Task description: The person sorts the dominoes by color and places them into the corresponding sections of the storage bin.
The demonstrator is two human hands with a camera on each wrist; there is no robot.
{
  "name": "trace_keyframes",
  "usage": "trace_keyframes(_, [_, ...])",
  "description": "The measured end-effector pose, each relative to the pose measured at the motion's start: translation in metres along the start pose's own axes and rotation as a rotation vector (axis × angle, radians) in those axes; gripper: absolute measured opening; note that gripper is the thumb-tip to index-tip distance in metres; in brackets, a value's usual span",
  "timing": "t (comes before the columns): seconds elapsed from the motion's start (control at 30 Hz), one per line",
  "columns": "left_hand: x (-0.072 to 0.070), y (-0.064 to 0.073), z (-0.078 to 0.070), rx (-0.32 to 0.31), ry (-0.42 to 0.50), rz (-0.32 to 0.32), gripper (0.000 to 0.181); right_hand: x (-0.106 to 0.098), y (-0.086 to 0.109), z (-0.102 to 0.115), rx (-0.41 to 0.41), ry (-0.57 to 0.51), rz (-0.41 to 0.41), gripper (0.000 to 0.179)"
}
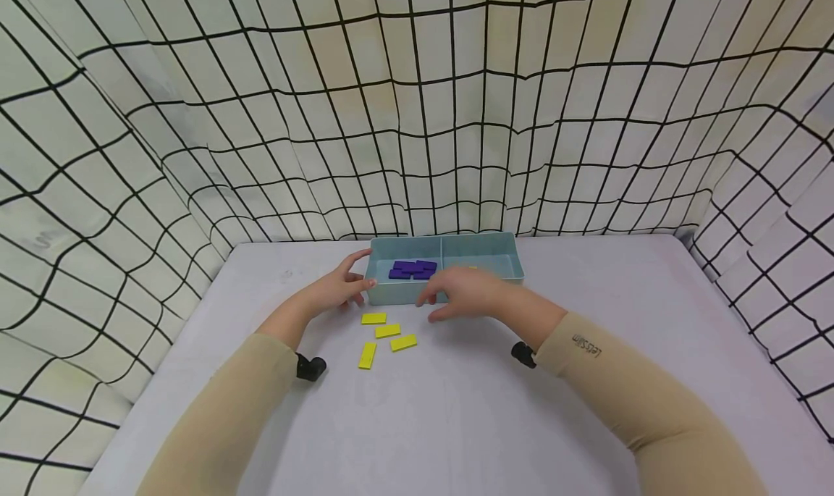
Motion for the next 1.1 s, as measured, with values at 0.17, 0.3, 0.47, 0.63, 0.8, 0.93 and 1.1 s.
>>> trace_keyframes(0.17, [0.000,0.000,0.001,0.005,0.006,0.002,0.078,0.010,-0.011,0.009,-0.001,-0.021,0.047,0.031])
trace_keyframes(0.3, [-0.001,-0.001,0.002,0.004,0.006,0.004,0.077,0.017,-0.017,0.013,0.003,-0.001,0.068,0.030])
trace_keyframes(0.47, [-0.001,-0.002,0.002,0.003,-0.005,0.007,0.077,0.026,-0.025,0.018,-0.005,0.031,0.089,0.028])
trace_keyframes(0.63, [-0.001,-0.003,0.002,-0.001,-0.002,0.007,0.078,0.034,-0.031,0.022,-0.030,0.018,0.122,0.028])
trace_keyframes(0.8, [-0.001,-0.002,0.003,-0.003,-0.002,0.009,0.079,0.042,-0.034,0.023,-0.060,0.043,0.129,0.027])
trace_keyframes(0.93, [-0.002,-0.002,0.003,-0.007,0.000,0.011,0.079,0.048,-0.038,0.025,-0.056,0.066,0.137,0.027])
trace_keyframes(1.1, [-0.002,-0.001,0.002,-0.006,-0.001,0.016,0.078,0.054,-0.041,0.025,-0.044,0.092,0.145,0.028])
Point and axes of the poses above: each hand's wrist, its own y-axis away from the middle knuckle, its own x-axis out of the palm, z = x × y, the point moved 2 cm from there along -y, towards the middle knuckle, and after that the axes turned 1 degree about y, right-handed, at the moved point
